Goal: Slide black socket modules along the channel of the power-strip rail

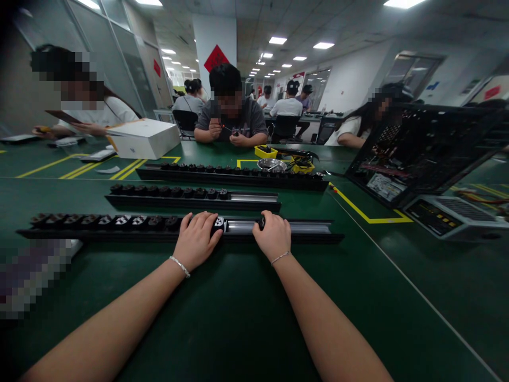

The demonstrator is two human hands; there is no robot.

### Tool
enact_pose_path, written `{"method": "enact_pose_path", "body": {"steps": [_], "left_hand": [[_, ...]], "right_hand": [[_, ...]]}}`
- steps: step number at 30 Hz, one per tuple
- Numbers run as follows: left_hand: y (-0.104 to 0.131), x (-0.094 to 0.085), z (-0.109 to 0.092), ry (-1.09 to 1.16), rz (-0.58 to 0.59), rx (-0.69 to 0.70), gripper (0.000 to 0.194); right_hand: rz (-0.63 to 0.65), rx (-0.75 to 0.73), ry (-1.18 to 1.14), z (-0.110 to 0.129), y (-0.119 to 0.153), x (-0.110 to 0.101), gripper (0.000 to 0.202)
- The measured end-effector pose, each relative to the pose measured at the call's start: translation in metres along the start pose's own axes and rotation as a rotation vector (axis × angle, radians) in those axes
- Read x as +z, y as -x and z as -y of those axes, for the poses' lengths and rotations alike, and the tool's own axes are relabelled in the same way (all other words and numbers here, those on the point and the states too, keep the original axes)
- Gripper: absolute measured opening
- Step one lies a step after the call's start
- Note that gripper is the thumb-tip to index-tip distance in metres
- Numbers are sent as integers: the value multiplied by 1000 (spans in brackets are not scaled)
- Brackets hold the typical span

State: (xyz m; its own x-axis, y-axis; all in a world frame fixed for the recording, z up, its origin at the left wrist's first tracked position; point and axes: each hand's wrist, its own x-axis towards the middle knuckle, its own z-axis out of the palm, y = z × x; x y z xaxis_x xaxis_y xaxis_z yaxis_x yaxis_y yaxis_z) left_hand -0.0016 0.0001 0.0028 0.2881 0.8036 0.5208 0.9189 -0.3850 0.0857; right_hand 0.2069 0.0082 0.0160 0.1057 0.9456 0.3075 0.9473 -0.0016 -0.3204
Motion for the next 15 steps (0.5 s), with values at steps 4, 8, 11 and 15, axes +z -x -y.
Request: {"method": "enact_pose_path", "body": {"steps": [4, 8, 11, 15], "left_hand": [[0, 0, 0, 1, 4, 1, 44], [0, 0, 0, 4, 0, 0, 43], [0, 0, 1, 2, -4, 2, 43], [0, 0, 0, 3, -4, 0, 43]], "right_hand": [[0, -2, -2, 1, 1, -1, 30], [10, 3, -10, 0, 3, -2, 25], [13, 16, -6, 0, 3, -3, 23], [34, 28, -8, -4, 3, -6, 22]]}}
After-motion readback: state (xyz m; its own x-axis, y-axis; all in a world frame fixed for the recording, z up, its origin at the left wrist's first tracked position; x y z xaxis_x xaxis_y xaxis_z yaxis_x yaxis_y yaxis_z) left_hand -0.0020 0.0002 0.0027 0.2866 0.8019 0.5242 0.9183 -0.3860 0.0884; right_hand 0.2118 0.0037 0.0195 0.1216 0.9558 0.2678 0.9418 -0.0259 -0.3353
